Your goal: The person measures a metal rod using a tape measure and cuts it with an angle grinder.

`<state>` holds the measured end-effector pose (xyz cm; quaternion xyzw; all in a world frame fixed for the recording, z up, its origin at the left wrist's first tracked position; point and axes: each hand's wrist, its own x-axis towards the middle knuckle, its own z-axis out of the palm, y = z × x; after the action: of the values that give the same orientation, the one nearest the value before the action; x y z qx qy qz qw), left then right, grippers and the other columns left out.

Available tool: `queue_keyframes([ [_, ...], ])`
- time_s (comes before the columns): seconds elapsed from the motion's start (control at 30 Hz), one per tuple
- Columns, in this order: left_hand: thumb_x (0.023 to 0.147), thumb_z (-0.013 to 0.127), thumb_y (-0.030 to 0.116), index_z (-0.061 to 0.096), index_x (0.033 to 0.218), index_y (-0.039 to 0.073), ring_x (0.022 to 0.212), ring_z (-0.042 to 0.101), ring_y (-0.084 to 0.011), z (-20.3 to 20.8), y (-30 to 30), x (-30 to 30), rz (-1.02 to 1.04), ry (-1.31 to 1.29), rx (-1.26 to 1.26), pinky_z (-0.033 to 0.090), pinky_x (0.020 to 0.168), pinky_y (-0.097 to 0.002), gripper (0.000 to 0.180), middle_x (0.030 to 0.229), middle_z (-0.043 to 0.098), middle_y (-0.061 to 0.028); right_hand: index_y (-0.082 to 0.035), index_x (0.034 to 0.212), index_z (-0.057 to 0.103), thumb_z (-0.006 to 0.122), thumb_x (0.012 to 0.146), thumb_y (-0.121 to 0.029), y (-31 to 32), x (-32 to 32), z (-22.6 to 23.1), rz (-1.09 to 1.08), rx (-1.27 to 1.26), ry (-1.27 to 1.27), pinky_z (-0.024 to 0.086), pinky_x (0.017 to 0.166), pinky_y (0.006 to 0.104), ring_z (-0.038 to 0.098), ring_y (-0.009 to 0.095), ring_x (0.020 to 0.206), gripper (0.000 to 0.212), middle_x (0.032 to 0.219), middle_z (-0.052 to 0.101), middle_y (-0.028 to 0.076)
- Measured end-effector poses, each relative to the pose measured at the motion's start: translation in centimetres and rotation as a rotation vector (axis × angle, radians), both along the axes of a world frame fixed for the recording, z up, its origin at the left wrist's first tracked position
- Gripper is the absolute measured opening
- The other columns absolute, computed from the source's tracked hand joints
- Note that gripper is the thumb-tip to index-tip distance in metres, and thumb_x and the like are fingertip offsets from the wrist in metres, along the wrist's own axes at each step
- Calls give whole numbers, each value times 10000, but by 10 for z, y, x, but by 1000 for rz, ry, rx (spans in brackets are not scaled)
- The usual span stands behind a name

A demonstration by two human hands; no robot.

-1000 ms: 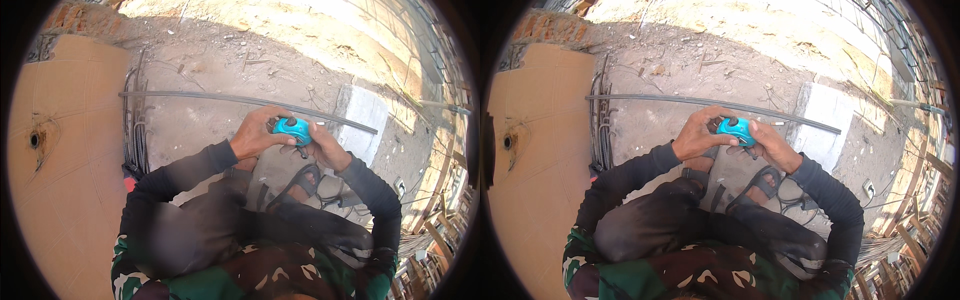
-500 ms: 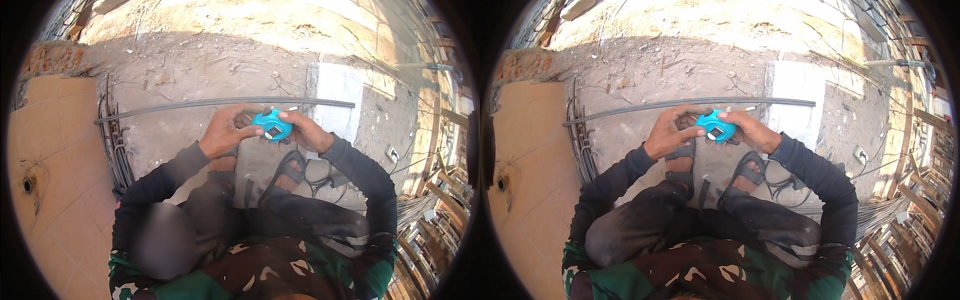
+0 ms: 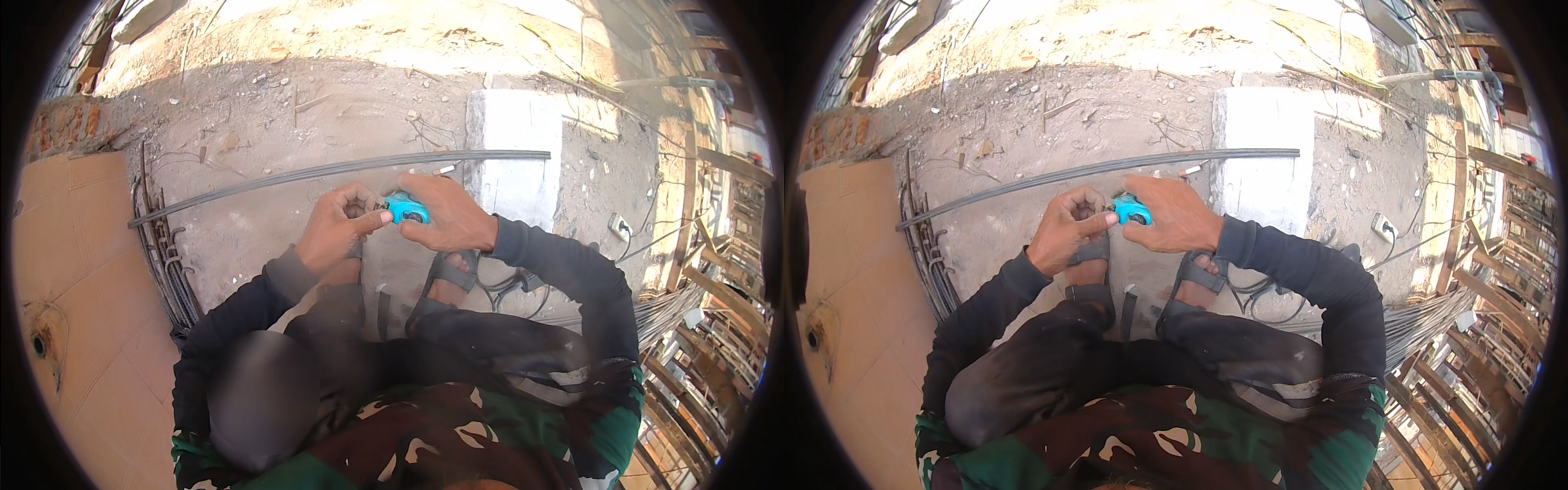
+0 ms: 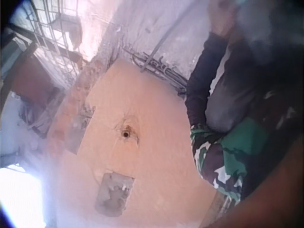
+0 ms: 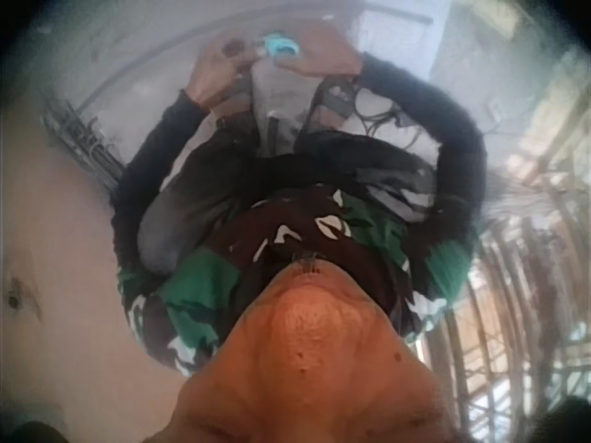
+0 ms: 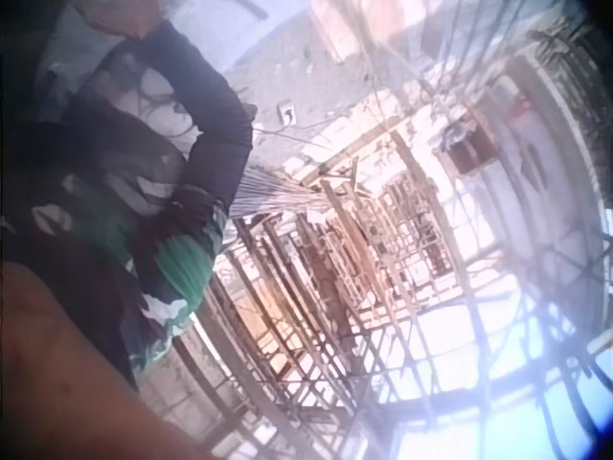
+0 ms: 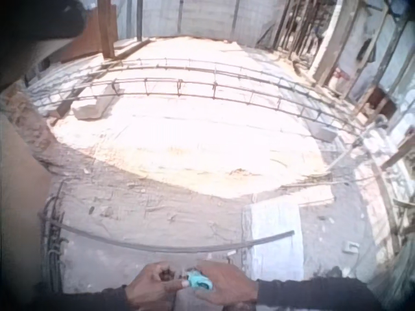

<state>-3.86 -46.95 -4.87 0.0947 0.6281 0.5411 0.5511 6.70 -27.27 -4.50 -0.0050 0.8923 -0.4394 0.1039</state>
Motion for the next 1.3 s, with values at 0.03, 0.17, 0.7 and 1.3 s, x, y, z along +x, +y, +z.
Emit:
queue_keyframes([
  [0.03,841,716,88,572,907,47,664,583,-101,-4,1,2,53,-37,32,504,607,-222,164,887,621,-44,-23,1059,599,676,774,-333,3,2,4,-9,24,16,467,654,445,596,382,744,428,841,617,205],
  [0.17,864,641,48,555,911,68,822,623,-163,-8,-35,-26,408,-100,188,544,702,-296,100,1017,623,-86,-45,1080,635,621,792,-285,50,-3,22,33,244,-361,465,651,436,610,364,713,375,798,637,201],
  [0.7,1011,472,129,481,1204,-37,1105,587,-318,-105,-277,-166,1521,15,120,475,995,-491,254,1164,588,-163,-14,811,676,641,808,-194,185,91,29,-181,380,-378,426,601,358,563,258,627,183,669,586,115],
  [1.3,984,541,161,584,1045,49,898,661,-240,-129,-281,-158,1550,41,-46,569,805,-409,134,978,660,-95,-49,838,702,619,846,-236,60,2,55,-7,587,-213,466,618,452,616,387,698,205,713,615,191],
])
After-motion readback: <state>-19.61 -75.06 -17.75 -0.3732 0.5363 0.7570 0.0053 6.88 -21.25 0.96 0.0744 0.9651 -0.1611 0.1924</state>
